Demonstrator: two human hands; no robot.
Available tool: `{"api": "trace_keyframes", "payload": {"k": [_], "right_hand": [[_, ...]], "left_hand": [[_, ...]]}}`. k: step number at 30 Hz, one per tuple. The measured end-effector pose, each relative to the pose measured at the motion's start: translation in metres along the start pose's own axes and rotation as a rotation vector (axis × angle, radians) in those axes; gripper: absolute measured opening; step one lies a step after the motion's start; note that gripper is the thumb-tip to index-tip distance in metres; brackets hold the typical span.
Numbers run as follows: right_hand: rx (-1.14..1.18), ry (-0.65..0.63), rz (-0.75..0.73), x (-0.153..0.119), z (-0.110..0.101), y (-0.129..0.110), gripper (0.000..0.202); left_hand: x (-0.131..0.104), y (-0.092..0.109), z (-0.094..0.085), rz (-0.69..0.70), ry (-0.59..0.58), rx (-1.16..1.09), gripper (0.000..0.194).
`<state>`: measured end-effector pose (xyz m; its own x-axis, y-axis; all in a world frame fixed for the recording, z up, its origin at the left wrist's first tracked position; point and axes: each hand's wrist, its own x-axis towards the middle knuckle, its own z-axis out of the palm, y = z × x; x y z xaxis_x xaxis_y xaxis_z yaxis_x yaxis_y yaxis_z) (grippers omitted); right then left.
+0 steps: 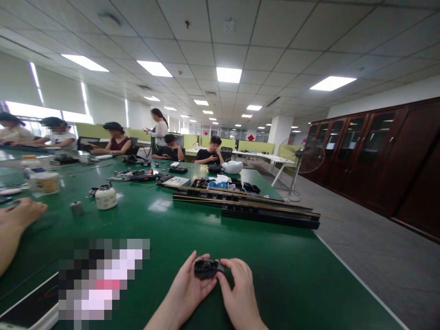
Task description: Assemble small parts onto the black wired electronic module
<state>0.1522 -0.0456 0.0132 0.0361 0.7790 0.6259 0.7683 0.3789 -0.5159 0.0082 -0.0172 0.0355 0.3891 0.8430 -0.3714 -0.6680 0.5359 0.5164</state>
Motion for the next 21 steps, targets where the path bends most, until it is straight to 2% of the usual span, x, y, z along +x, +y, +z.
{"api": "trace_keyframes", "payload": {"k": [6,11,15,21], "right_hand": [[0.08,-0.117,-0.032,0.003,-0.0046,-0.0079,0.016],[0.086,-0.164,-0.063,0.0038,-0.0059,-0.0102,0.018],[0.068,-0.181,-0.053,0.0035,-0.0057,-0.0102,0.02],[0.015,-0.277,0.004,0.0044,-0.0065,-0.0118,0.022]], "left_hand": [[-0.0015,-0.0027,0.0039,-0.027,-0.026,0.009,0.02],[-0.0028,-0.0042,0.0045,-0.031,-0.05,-0.026,0.019],[-0.0018,-0.0065,0.0034,-0.038,-0.067,-0.044,0.019],[0.0021,-0.0089,0.0013,-0.04,-0.057,-0.033,0.018]]}}
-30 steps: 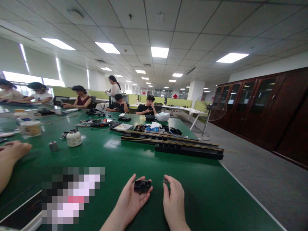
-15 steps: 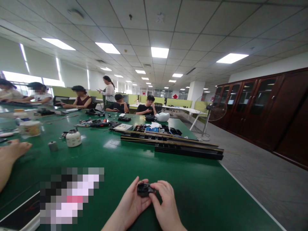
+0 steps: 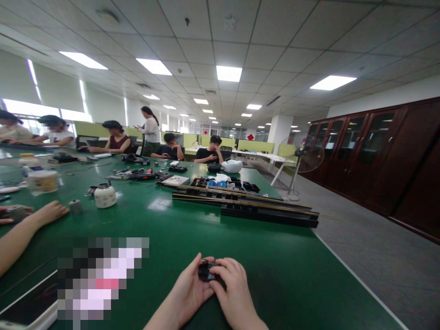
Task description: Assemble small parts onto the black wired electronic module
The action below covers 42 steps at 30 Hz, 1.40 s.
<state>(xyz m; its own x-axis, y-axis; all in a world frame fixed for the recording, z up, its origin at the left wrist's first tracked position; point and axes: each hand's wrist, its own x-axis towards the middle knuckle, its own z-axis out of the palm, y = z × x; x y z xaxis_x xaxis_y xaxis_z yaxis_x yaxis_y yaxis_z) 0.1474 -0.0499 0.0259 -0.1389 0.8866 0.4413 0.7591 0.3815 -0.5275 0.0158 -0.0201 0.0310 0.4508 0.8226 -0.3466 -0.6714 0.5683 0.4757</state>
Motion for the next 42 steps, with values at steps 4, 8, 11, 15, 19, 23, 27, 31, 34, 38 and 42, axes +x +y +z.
{"api": "trace_keyframes", "payload": {"k": [4,8,11,15,19,23,27,31,34,38,42], "right_hand": [[0.008,-0.015,0.026,0.0,-0.002,-0.003,0.022],[0.05,-0.002,0.036,0.0,-0.003,-0.006,0.024],[0.09,0.019,0.04,0.0,-0.003,-0.007,0.03],[0.127,0.043,0.059,-0.001,-0.002,-0.005,0.036],[0.137,0.054,0.026,-0.002,-0.001,-0.002,0.034],[0.146,0.075,0.0,-0.002,0.0,-0.001,0.031],[0.16,0.101,-0.009,0.0,0.001,-0.001,0.031],[0.181,0.103,0.011,0.0,0.0,-0.002,0.032],[0.193,0.109,0.022,0.0,0.0,-0.002,0.033],[0.21,0.101,0.022,-0.001,0.0,-0.001,0.034],[0.209,0.118,0.023,-0.001,0.0,0.0,0.034]], "left_hand": [[0.0,0.0,-0.001,-0.006,0.018,0.013,0.019],[0.001,0.0,-0.004,-0.007,-0.004,0.025,0.019],[0.003,0.001,-0.007,-0.004,-0.007,0.052,0.021],[0.003,0.002,-0.008,0.003,0.013,0.073,0.022],[0.0,0.004,-0.003,0.015,0.04,0.078,0.022],[-0.002,0.006,0.001,0.013,0.074,0.075,0.023],[-0.003,0.006,0.002,0.015,0.061,0.091,0.025],[-0.005,0.006,0.002,0.014,0.039,0.102,0.026],[-0.006,0.007,0.002,0.012,0.011,0.107,0.029],[-0.006,0.008,0.001,0.004,-0.027,0.106,0.033],[-0.004,0.007,-0.001,-0.001,-0.055,0.108,0.036]]}}
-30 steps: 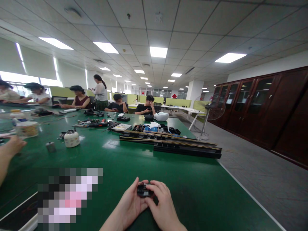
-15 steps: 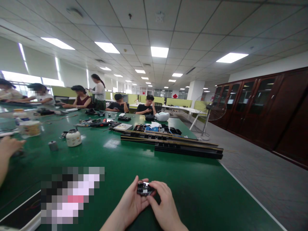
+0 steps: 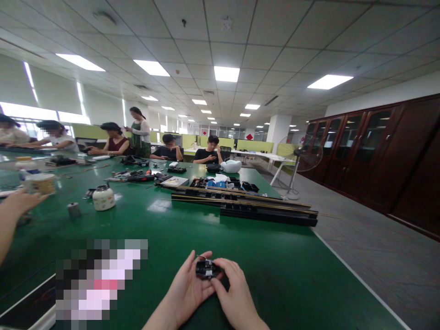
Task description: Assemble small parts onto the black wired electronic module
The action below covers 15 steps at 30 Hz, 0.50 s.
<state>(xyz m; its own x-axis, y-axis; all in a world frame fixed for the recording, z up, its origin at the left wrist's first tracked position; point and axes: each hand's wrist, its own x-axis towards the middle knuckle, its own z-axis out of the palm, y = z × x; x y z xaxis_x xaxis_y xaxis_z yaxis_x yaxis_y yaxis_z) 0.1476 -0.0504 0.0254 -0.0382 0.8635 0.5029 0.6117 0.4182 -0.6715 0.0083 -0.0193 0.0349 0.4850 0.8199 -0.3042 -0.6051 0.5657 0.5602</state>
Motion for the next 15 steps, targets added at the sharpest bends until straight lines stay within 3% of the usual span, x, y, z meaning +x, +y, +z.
{"api": "trace_keyframes", "payload": {"k": [15], "right_hand": [[0.002,-0.041,0.004,0.0006,0.0012,0.0004,0.032]], "left_hand": [[-0.0019,-0.0003,0.0016,0.001,0.021,-0.011,0.031]]}}
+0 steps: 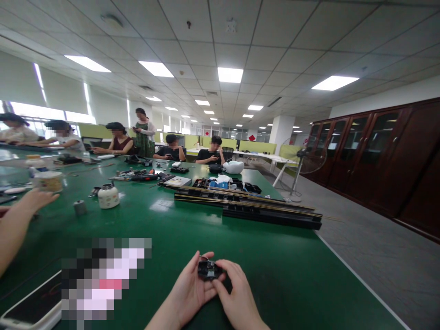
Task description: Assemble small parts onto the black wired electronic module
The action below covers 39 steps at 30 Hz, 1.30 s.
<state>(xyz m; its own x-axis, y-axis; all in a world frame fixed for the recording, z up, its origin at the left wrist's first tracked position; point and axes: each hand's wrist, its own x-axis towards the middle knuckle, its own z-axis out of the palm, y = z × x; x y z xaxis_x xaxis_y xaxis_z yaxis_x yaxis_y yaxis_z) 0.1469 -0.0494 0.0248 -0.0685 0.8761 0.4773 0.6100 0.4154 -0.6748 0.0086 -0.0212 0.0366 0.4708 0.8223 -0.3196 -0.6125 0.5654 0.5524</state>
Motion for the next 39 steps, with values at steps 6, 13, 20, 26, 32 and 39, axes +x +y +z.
{"api": "trace_keyframes", "payload": {"k": [6,13,20,26,32,39], "right_hand": [[-0.031,0.053,-0.058,0.0,0.0028,0.0028,0.035],[-0.069,0.014,-0.048,-0.0007,0.0009,-0.0004,0.032],[-0.086,0.006,-0.047,-0.0006,0.0003,-0.0024,0.026],[-0.093,-0.012,-0.037,-0.0008,0.0001,-0.0009,0.026],[-0.085,-0.007,-0.058,-0.0009,-0.0003,-0.0038,0.023],[-0.095,-0.001,-0.083,-0.0007,0.0003,-0.0025,0.026]], "left_hand": [[0.0011,0.0001,0.0008,0.009,0.02,-0.005,0.026],[0.0021,-0.0015,0.0006,-0.012,0.003,-0.039,0.021],[0.0021,-0.0036,0.0006,-0.02,0.002,-0.041,0.018],[0.003,-0.0049,0.0019,-0.014,-0.003,-0.021,0.018],[0.0025,-0.0039,0.0041,-0.005,-0.022,-0.013,0.018],[0.0017,-0.0052,0.0054,-0.011,-0.045,-0.016,0.02]]}}
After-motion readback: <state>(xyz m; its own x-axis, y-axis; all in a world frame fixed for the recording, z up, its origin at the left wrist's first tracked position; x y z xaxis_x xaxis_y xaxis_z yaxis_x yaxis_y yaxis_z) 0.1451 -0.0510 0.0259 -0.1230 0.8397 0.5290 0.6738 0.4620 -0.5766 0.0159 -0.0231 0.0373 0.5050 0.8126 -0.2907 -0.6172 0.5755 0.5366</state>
